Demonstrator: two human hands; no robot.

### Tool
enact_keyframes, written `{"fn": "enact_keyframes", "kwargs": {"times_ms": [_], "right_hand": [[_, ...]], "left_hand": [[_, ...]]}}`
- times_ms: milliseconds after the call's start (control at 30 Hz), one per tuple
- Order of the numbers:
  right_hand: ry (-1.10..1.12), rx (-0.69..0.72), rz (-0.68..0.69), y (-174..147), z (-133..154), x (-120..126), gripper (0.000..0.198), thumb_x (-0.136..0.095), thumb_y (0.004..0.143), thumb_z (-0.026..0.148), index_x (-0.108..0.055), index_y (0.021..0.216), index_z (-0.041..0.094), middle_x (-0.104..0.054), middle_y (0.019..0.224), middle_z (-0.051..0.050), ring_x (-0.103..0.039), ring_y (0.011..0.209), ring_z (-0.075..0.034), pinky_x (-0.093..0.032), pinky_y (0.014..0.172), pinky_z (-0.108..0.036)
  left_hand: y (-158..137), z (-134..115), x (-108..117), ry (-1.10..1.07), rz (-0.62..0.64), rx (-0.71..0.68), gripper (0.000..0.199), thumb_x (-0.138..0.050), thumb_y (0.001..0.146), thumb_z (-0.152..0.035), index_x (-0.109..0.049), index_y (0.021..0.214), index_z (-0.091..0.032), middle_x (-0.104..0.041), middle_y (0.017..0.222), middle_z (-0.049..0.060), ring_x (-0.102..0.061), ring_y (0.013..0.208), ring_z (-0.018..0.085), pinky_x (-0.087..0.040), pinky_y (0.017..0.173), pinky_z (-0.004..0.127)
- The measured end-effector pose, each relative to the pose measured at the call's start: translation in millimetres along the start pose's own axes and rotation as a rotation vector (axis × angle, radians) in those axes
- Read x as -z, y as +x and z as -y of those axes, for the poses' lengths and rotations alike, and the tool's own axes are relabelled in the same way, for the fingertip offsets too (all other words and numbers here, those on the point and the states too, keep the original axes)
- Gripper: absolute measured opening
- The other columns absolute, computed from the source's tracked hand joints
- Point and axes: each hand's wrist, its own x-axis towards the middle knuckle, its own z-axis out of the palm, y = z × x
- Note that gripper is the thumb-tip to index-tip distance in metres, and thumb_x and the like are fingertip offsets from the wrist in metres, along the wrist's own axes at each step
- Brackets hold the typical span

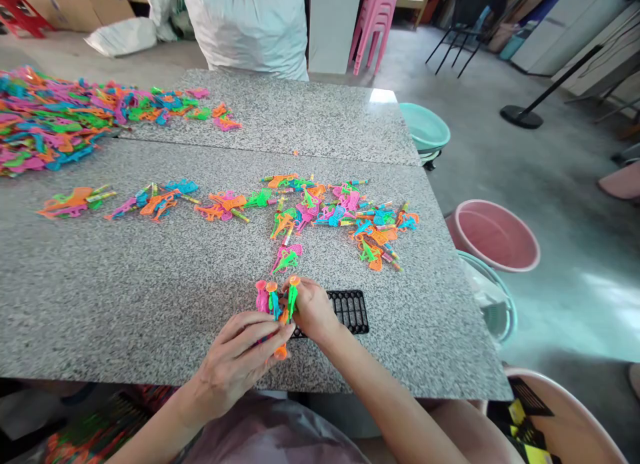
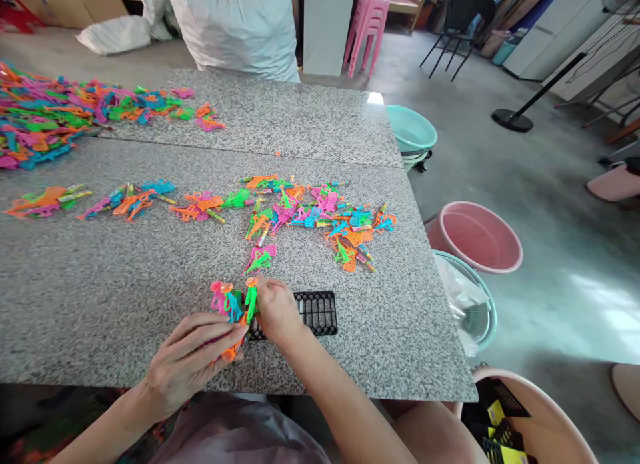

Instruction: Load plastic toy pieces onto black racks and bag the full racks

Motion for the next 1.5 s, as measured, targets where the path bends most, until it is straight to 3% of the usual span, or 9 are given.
{"fn": "enact_keyframes", "kwargs": {"times_ms": [300, 433, 700, 800, 933, 1100, 1200, 1367, 1500], "right_hand": [[0.116, 0.047, -0.144, -6.9, -9.5, -14.5, 0.018, -0.057, 0.086, 0.01, -0.061, 0.1, 0.02, -0.066, 0.084, -0.005, -0.061, 0.089, -0.021, -0.047, 0.081, -0.029], [0.062, 0.117, -0.096, -6.1, -9.7, -10.7, 0.016, -0.058, 0.083, 0.009, -0.06, 0.095, 0.019, -0.066, 0.084, -0.005, -0.059, 0.089, -0.022, -0.045, 0.083, -0.031], [-0.102, -0.049, 0.16, 13.8, 8.9, 16.9, 0.031, -0.055, 0.085, 0.009, -0.061, 0.115, 0.016, -0.069, 0.093, -0.008, -0.063, 0.088, -0.021, -0.044, 0.08, -0.029], [-0.121, -0.112, 0.161, 12.7, 16.7, 19.9, 0.041, -0.059, 0.084, 0.01, -0.058, 0.124, 0.015, -0.07, 0.094, -0.01, -0.064, 0.089, -0.022, -0.045, 0.078, -0.029], [-0.083, -0.154, 0.08, 7.5, 19.2, 14.9, 0.03, -0.06, 0.086, 0.013, -0.062, 0.116, 0.016, -0.07, 0.088, -0.008, -0.065, 0.088, -0.022, -0.045, 0.076, -0.028], [-0.11, -0.2, 0.095, 14.5, 17.6, 17.2, 0.026, -0.062, 0.086, 0.017, -0.064, 0.112, 0.022, -0.071, 0.086, -0.006, -0.065, 0.079, -0.022, -0.044, 0.071, -0.028], [-0.138, -0.162, 0.094, 12.7, 19.4, 13.0, 0.027, -0.061, 0.088, 0.018, -0.063, 0.115, 0.019, -0.07, 0.087, -0.007, -0.064, 0.079, -0.021, -0.045, 0.07, -0.027], [-0.128, -0.043, -0.05, -5.4, 13.9, -4.9, 0.02, -0.058, 0.087, 0.011, -0.063, 0.106, 0.016, -0.069, 0.084, -0.006, -0.062, 0.086, -0.021, -0.048, 0.079, -0.029], [-0.155, 0.079, 0.057, 10.5, -1.9, 20.0, 0.034, -0.059, 0.081, 0.002, -0.063, 0.109, 0.019, -0.07, 0.095, -0.004, -0.062, 0.087, -0.019, -0.049, 0.076, -0.027]], "left_hand": [[15.2, 1.1, 7.2, -0.117, 0.023, 0.019, 0.03, -0.062, 0.096, -0.021, -0.062, 0.126, -0.022, -0.066, 0.102, 0.003, -0.062, 0.096, 0.014, -0.054, 0.084, 0.025], [15.8, 3.1, 10.6, -0.039, 0.065, 0.018, 0.027, -0.057, 0.098, -0.022, -0.063, 0.124, -0.026, -0.062, 0.121, 0.007, -0.061, 0.109, 0.017, -0.054, 0.089, 0.029], [7.8, -0.3, 8.5, 0.024, 0.046, 0.044, 0.03, -0.055, 0.099, -0.018, -0.063, 0.126, -0.027, -0.057, 0.133, 0.01, -0.058, 0.123, 0.02, -0.054, 0.099, 0.036], [8.3, 1.5, 6.4, 0.026, -0.004, 0.015, 0.031, -0.056, 0.098, -0.017, -0.062, 0.128, -0.026, -0.065, 0.12, 0.008, -0.062, 0.116, 0.019, -0.055, 0.098, 0.036], [12.7, 1.7, 6.1, 0.095, -0.021, -0.01, 0.033, -0.06, 0.096, -0.017, -0.063, 0.128, -0.024, -0.07, 0.111, 0.006, -0.064, 0.11, 0.018, -0.056, 0.097, 0.033], [11.4, -3.0, 9.4, 0.12, 0.029, -0.008, 0.037, -0.059, 0.096, -0.017, -0.06, 0.133, -0.022, -0.066, 0.127, 0.009, -0.059, 0.125, 0.021, -0.053, 0.105, 0.036], [6.1, -4.5, 11.0, 0.107, 0.065, 0.017, 0.039, -0.058, 0.097, -0.018, -0.058, 0.135, -0.024, -0.06, 0.137, 0.01, -0.055, 0.131, 0.023, -0.051, 0.106, 0.039], [4.8, -0.5, 13.9, 0.17, 0.038, -0.058, 0.037, -0.059, 0.096, -0.016, -0.061, 0.132, -0.023, -0.06, 0.136, 0.009, -0.052, 0.133, 0.022, -0.049, 0.107, 0.037], [13.6, 5.6, 22.2, 0.232, 0.166, -0.196, 0.033, -0.054, 0.098, -0.016, -0.062, 0.13, -0.023, -0.065, 0.133, 0.004, -0.044, 0.14, 0.022, -0.042, 0.114, 0.039]]}}
